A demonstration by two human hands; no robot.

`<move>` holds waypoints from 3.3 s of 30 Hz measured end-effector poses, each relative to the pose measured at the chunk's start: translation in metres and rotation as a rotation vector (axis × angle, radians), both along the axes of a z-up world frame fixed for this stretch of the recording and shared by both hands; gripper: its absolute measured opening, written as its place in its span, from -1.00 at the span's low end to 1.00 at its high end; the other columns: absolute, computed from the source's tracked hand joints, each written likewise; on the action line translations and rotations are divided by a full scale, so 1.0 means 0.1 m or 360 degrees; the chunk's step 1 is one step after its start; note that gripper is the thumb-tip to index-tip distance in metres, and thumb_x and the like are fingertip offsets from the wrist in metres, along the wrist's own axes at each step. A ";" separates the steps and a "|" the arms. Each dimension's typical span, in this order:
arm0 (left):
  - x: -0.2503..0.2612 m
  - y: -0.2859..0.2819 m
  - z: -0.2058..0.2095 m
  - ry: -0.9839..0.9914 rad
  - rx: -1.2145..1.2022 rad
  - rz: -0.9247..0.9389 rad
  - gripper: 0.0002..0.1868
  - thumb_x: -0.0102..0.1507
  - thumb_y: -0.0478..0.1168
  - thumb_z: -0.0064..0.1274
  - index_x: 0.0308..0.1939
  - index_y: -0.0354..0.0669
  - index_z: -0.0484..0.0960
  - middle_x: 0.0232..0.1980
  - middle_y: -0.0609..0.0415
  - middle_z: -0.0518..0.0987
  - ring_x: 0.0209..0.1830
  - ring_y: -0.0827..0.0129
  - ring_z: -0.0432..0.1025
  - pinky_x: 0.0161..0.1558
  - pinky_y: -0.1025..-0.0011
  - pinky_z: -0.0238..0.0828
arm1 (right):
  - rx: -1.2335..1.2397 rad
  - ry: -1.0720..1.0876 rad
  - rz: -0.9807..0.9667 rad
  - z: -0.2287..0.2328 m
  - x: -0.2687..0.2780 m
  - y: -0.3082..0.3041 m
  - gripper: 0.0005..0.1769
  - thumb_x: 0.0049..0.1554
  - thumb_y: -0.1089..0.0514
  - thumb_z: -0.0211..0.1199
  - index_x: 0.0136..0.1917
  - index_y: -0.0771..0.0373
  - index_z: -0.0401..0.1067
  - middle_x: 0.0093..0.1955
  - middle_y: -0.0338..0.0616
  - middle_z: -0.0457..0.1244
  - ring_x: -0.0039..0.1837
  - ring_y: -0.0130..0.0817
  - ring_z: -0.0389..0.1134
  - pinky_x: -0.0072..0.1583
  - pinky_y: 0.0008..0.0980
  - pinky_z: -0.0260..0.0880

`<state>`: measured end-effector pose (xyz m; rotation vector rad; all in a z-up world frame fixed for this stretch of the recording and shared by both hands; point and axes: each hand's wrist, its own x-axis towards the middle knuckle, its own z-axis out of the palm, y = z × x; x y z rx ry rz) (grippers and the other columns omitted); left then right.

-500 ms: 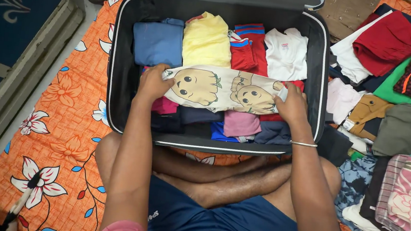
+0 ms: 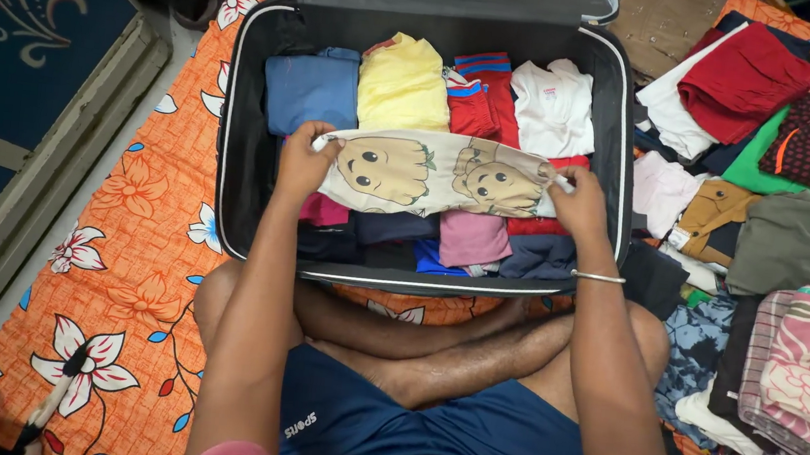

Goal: The person folds various clothing items, including a yellow and pink cloth, red shorts, patterned shorts, and a green shirt, and places them neatly into an open suitcase.

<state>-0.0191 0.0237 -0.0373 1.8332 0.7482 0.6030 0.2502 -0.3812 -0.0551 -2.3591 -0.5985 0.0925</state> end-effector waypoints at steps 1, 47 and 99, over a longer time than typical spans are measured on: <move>-0.03 0.02 -0.08 0.0090 0.0025 0.0016 -0.61 0.20 -0.13 0.27 0.00 -0.32 0.63 -0.11 -0.04 0.70 -0.16 0.39 0.56 -0.11 0.45 0.47 | -0.0080 0.0096 -0.0020 -0.03 0.00 0.01 -0.46 0.04 0.08 0.39 0.24 0.33 0.42 0.11 0.25 0.36 0.14 0.13 0.42 0.18 -0.09 0.39; 0.03 -0.39 0.02 0.1055 -0.0647 -0.0970 -0.46 0.16 -0.11 0.25 0.17 -0.22 0.53 -0.15 0.04 0.66 -0.30 0.38 0.54 -0.38 0.36 0.48 | -0.0386 -0.0172 -0.0157 0.82 -0.44 -0.03 -0.51 0.05 0.09 0.35 0.23 0.28 0.42 0.03 0.30 0.38 0.10 0.30 0.39 0.14 0.07 0.37; 0.77 -1.35 -0.02 0.0428 -0.0857 -0.0679 -0.52 0.24 -0.22 0.19 0.22 -0.10 0.42 -0.08 0.04 0.55 -0.27 0.45 0.46 -0.44 0.41 0.44 | -0.0312 -0.0179 0.0284 0.60 -0.46 -0.12 -0.51 0.07 0.05 0.38 0.24 0.23 0.46 0.21 0.10 0.32 0.19 0.05 0.38 0.19 -0.12 0.39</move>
